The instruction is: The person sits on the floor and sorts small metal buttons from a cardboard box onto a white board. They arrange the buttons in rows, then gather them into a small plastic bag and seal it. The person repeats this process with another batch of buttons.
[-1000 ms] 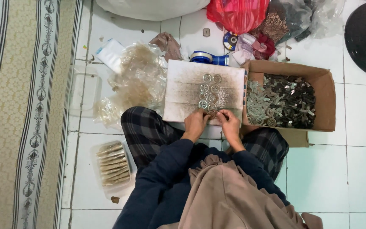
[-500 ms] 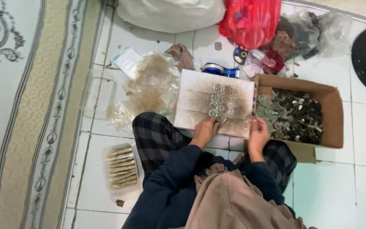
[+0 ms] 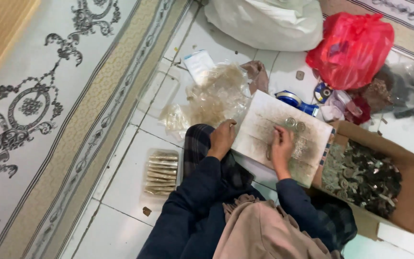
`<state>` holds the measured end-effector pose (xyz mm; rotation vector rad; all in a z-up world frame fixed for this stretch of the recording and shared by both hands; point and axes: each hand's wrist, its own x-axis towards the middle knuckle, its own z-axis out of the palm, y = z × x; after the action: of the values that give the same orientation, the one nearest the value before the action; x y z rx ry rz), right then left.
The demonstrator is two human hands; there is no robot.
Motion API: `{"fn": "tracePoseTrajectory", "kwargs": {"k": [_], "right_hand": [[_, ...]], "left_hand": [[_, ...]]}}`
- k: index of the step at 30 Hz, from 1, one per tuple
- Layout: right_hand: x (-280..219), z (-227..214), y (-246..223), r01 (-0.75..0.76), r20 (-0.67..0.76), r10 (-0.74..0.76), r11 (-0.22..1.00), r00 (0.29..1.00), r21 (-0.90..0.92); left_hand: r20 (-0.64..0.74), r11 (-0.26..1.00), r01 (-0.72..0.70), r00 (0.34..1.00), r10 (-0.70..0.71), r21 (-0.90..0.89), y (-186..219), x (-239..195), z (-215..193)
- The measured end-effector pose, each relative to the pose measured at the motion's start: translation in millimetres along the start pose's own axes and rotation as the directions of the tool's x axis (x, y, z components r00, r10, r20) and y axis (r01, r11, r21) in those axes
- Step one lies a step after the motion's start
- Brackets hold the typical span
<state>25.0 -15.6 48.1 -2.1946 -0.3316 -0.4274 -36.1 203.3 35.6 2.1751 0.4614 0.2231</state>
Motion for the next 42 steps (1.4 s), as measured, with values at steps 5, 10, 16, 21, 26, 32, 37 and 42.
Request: {"fn": "tracePoseTrajectory", "kwargs": {"k": [5, 10, 16, 21, 26, 32, 37, 42], "right_hand": [[17.9, 101.7, -45.2, 0.075, 0.347, -0.085, 0.996, 0.934, 0.041], [31.1, 172.4, -54.3, 0.017, 0.576, 0.019, 0.998, 0.817, -0.056], [34.9, 210.8, -43.2, -0.11, 0.628, 0.166, 0.986, 0.76, -0.127], [35.3, 206.6, -45.5, -0.119, 0.542, 0.15, 0.989, 0.827, -0.091], [36.5, 198.9, -36.9, -0.172, 0.479, 0.165, 0.985, 0.862, -0.03], [48.3, 144.5, -78.6, -0.261, 0.435, 0.195, 0.96, 0.879, 0.098], [41.9, 103.2, -130.8, -0.299, 0.37, 0.189, 0.917, 0.91, 0.266], [26.9, 87.1, -119.2, -0.387, 0.37, 0.224, 0.801, 0.902, 0.457]], "left_hand": [[-0.099, 0.99, 0.139, 0.985, -0.138, 0.001, -35.6, 3.2, -44.8], [-0.156, 0.986, 0.111, 0.979, -0.13, -0.123, -60.1, 8.7, -44.7], [-0.173, 0.986, 0.063, 0.981, -0.09, -0.155, -57.1, 9.2, -57.4], [-0.166, 0.99, 0.03, 0.985, -0.053, -0.14, -53.5, 6.4, -63.5], [-0.185, 0.977, 0.013, 0.981, -0.054, -0.214, -51.2, 2.9, -65.9], [-0.216, 0.929, 0.094, 0.96, -0.18, -0.357, -70.7, 3.3, -50.1], [0.18, 0.517, 0.459, 0.847, -0.501, -0.722, -49.1, 14.8, -42.0], [0.255, -0.023, 0.29, 0.799, -0.544, -0.957, -36.8, 15.2, -14.0]]}}
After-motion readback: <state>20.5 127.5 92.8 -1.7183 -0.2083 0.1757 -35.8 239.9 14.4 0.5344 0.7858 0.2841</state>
